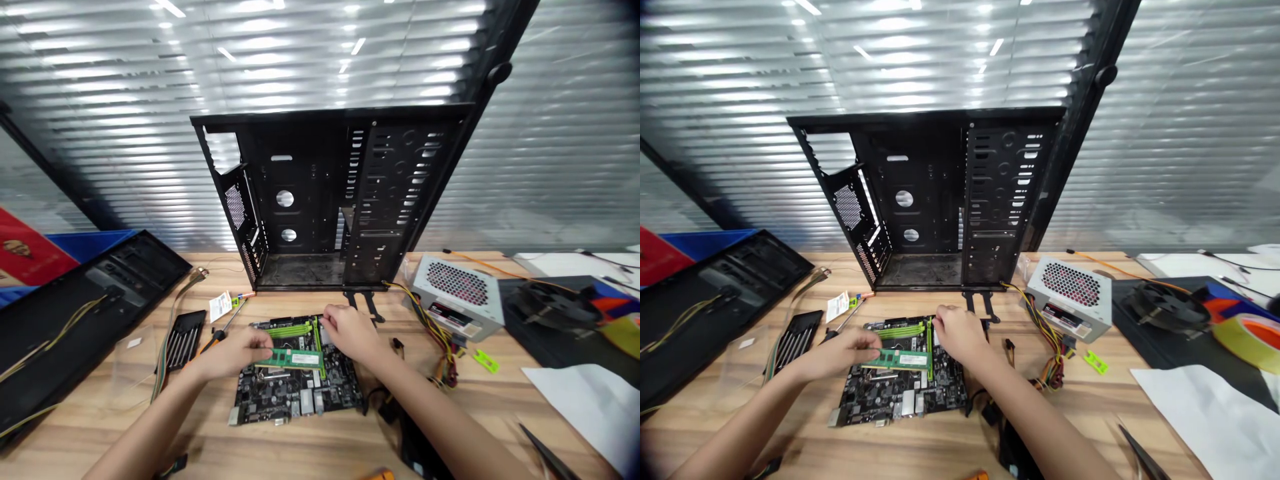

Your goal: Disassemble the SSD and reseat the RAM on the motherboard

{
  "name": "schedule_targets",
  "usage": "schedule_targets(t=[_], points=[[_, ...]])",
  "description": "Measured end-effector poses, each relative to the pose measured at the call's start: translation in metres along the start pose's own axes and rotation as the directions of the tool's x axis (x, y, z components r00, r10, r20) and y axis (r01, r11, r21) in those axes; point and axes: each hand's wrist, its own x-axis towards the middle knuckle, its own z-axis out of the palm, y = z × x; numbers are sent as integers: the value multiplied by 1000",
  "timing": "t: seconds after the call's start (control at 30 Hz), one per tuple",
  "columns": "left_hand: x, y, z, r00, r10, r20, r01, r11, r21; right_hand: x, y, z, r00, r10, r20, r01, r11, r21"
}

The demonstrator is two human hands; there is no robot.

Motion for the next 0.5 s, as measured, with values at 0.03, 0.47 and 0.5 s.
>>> schedule_targets(t=[0.03,0.47,0.5], points=[[0,0,1,1000,-11,21,11,1000,0,0,0,0,1000,-4,8,4,1000,3],[-9,12,10,989,-104,-102,127,962,244,-1,-1,-13,993,-17,117,18,1000,-7],[-10,13,10,988,-105,-115,133,953,272,0,-1,-15,992,-10,122,12,1000,-12]])
